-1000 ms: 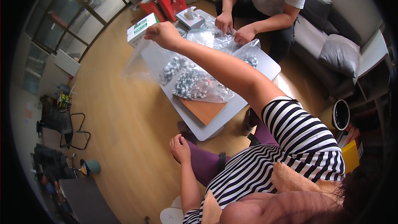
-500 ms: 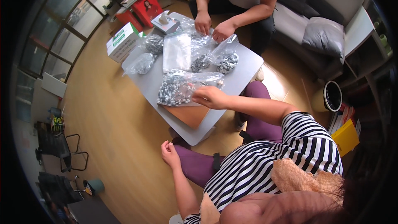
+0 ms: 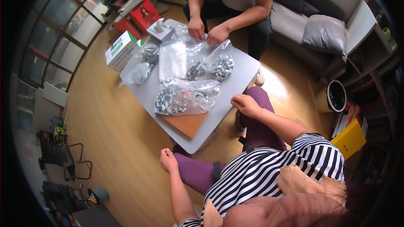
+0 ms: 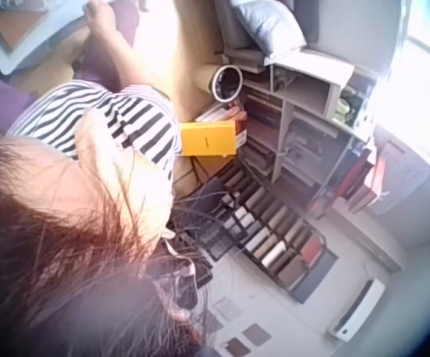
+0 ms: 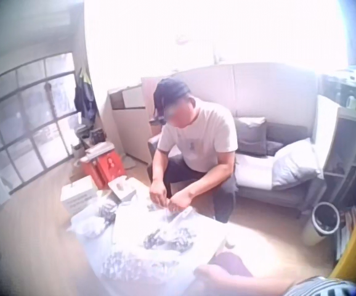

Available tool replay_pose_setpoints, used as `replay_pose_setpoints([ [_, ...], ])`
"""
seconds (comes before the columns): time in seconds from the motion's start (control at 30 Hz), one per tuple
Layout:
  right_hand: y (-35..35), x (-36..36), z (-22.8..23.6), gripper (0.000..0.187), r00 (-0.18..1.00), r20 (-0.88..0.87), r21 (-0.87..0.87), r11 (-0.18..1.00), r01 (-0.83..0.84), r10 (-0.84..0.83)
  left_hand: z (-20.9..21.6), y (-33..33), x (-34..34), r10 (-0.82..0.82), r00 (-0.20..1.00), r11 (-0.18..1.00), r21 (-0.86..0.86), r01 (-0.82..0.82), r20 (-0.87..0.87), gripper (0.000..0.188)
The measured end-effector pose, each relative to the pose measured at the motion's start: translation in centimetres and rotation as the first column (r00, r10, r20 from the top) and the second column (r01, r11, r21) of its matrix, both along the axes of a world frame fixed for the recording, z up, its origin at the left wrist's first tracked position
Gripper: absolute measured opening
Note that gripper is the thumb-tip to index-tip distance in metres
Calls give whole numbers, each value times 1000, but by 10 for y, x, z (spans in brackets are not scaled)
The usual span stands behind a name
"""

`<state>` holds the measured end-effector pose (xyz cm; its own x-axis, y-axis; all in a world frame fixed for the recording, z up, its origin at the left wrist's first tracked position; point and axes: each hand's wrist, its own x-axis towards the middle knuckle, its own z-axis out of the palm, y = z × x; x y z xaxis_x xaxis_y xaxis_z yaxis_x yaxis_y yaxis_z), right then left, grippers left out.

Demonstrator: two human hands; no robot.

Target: The person sorts small metal and plastic parts by picking them up from a table and placing them into different plastic bags.

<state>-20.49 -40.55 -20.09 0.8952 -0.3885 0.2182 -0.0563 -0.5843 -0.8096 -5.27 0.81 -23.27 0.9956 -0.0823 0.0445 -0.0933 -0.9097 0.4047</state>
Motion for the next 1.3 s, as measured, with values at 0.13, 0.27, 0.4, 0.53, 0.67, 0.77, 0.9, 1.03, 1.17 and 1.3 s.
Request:
replay_pose_setpoints([
  [0.13,-34,-15,-13,12,994,44,-374,922,106,-96,2,1,1,56,998,998,37,-58,37,24],
  [0.27,-59,-21,-25,13,975,-64,-429,888,164,-211,8,-2,12,47,996,999,-9,-48,-81,26],
  [0.4,-66,-12,-29,22,941,-299,-429,903,16,-159,10,0,20,-31,977,998,50,43,-212,27],
  [0.53,-87,9,-65,28,920,-390,-341,935,-95,-49,9,10,26,-8,955,986,158,57,-296,34],
  [0.67,-87,-3,-54,24,944,-311,-346,938,-7,-108,-24,11,30,-67,994,996,-71,61,-92,31],
  [0.77,-80,-9,-45,24,968,-230,-443,896,-13,-99,-21,7,22,19,996,999,-42,-23,-82,30],
  [0.9,-81,-3,-50,24,951,-303,-418,906,-69,-67,7,2,15,68,980,997,34,-62,-185,33],
  [1.03,-70,7,-47,25,896,-417,-383,923,-23,-151,7,8,14,97,975,995,56,-87,-199,34],
  [1.17,-74,0,-49,25,864,-462,-380,925,11,-200,11,0,16,64,972,997,44,-55,-226,36],
  [1.3,-80,2,-53,31,834,-517,-424,904,-53,-194,-7,3,20,6,988,1000,4,-6,-156,37],
])
